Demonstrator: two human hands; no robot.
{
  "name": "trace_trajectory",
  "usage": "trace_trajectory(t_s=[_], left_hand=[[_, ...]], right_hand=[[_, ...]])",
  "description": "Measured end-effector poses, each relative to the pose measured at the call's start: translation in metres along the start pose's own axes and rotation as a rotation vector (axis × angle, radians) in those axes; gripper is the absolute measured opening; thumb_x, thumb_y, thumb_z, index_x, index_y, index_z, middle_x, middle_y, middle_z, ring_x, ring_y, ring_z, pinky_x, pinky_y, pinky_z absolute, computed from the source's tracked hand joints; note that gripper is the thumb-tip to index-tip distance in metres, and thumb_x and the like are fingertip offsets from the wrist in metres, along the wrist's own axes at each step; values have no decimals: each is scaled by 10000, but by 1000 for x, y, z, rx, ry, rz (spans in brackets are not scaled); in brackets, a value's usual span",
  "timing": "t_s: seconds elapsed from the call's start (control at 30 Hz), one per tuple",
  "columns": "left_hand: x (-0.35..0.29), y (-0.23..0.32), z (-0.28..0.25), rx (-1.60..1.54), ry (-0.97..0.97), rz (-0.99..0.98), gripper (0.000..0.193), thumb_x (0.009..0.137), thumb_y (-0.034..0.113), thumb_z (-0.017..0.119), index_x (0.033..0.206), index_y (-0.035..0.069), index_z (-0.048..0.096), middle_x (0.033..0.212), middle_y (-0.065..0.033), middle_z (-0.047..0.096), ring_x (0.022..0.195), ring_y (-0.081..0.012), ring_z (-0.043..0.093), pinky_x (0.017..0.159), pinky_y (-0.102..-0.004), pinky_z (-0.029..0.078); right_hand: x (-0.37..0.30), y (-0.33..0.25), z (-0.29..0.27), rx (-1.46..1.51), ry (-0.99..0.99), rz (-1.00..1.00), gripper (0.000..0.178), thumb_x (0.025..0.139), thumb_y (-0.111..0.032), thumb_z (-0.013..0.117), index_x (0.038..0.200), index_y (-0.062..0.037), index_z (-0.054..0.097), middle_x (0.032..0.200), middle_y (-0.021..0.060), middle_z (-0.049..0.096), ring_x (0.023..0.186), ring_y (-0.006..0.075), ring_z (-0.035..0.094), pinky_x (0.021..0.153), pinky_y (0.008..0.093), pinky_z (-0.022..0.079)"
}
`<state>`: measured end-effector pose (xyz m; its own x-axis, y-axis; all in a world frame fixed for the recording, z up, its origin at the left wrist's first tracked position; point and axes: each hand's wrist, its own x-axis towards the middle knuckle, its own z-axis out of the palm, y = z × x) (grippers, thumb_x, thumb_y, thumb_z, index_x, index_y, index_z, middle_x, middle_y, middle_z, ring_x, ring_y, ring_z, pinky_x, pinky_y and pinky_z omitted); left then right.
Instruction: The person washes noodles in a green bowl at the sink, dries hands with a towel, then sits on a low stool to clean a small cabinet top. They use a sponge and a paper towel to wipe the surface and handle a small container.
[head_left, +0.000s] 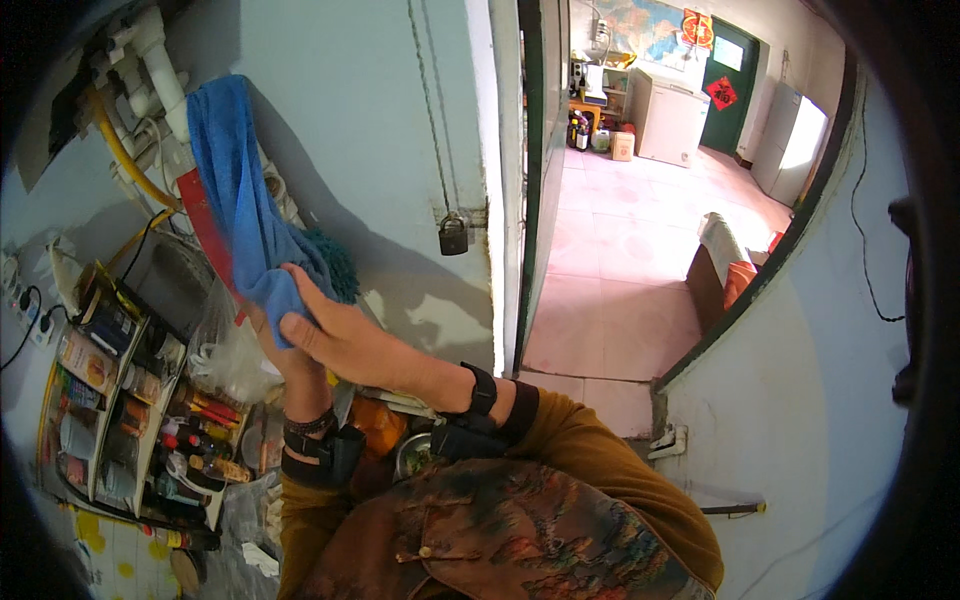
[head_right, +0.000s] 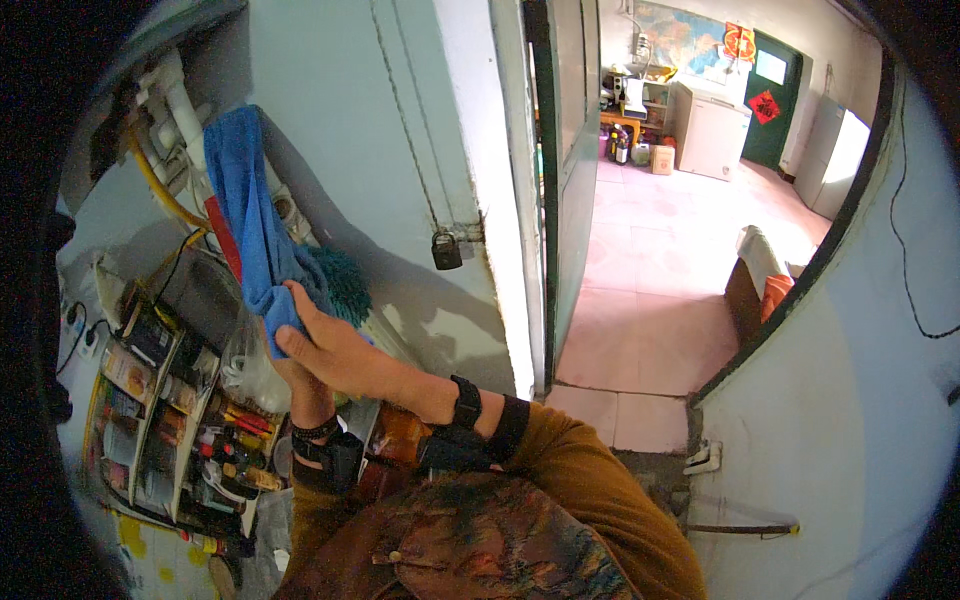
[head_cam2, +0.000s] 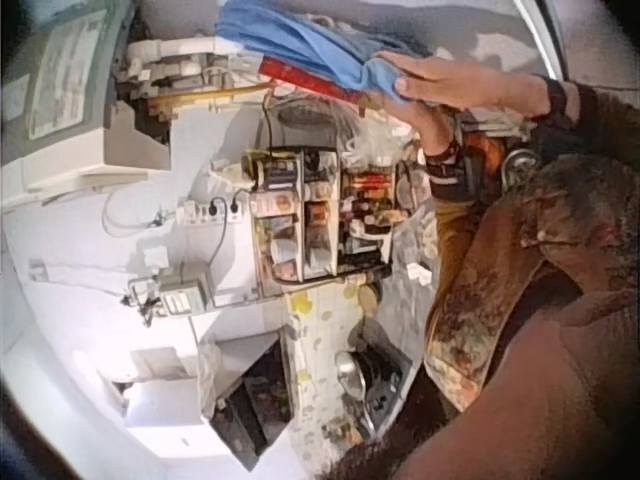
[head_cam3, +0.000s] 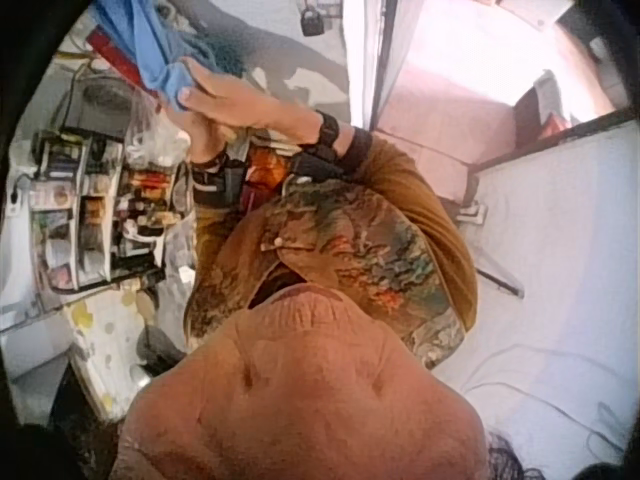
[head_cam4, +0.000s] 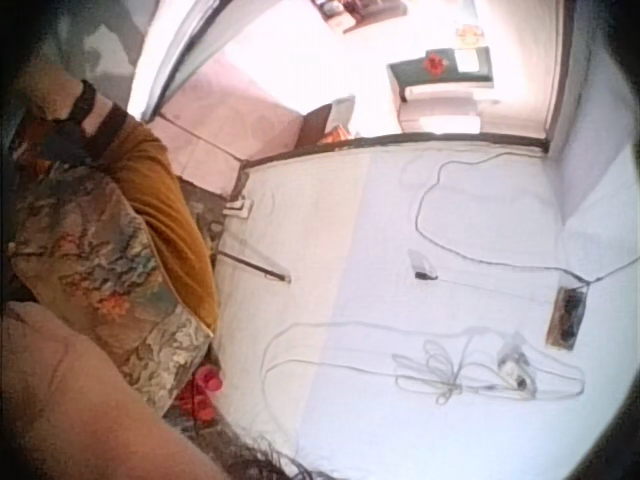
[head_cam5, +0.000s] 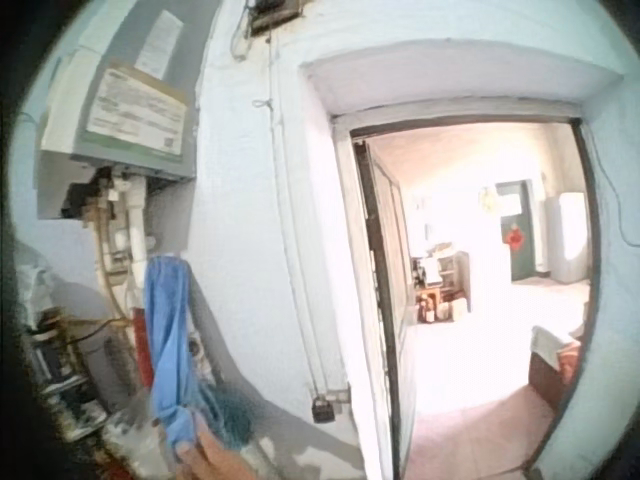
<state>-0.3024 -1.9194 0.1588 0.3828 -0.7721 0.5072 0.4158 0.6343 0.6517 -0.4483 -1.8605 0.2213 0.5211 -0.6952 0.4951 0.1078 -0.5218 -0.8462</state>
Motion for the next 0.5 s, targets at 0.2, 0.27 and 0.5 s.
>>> trace_trajectory(t_s=[0.2, 0.27, 0.5], left_hand=[[10, -13, -36, 662, -253, 518, 482, 1048, 352, 517, 1412, 44, 450, 1338, -102, 531, 1144, -238, 592, 953, -390, 528], [17, -8, -44, 284, -219, 126, 540, 1052, 361, 505, 1484, 67, 368, 1458, -126, 435, 1289, -257, 490, 1052, -412, 452], [1, 19, -13, 47, -287, -288, 652, 1064, 369, 459, 1586, 89, 187, 1614, -150, 258, 1455, -273, 334, 1175, -432, 321]], right_hand=[[0, -21, -9, -341, 21, -212, 849, 1027, -391, 527, 1557, 55, 36, 1454, 380, 386, 1073, 509, 611, 929, 493, 502], [-5, -31, -17, -463, -72, -89, 844, 1026, -425, 513, 1566, 38, 58, 1486, 367, 356, 984, 509, 642, 867, 510, 530], [-1, -38, -21, -426, 68, -191, 654, 1053, -399, 446, 1581, -78, 232, 1593, 260, 260, 1176, 496, 561, 957, 466, 496]])
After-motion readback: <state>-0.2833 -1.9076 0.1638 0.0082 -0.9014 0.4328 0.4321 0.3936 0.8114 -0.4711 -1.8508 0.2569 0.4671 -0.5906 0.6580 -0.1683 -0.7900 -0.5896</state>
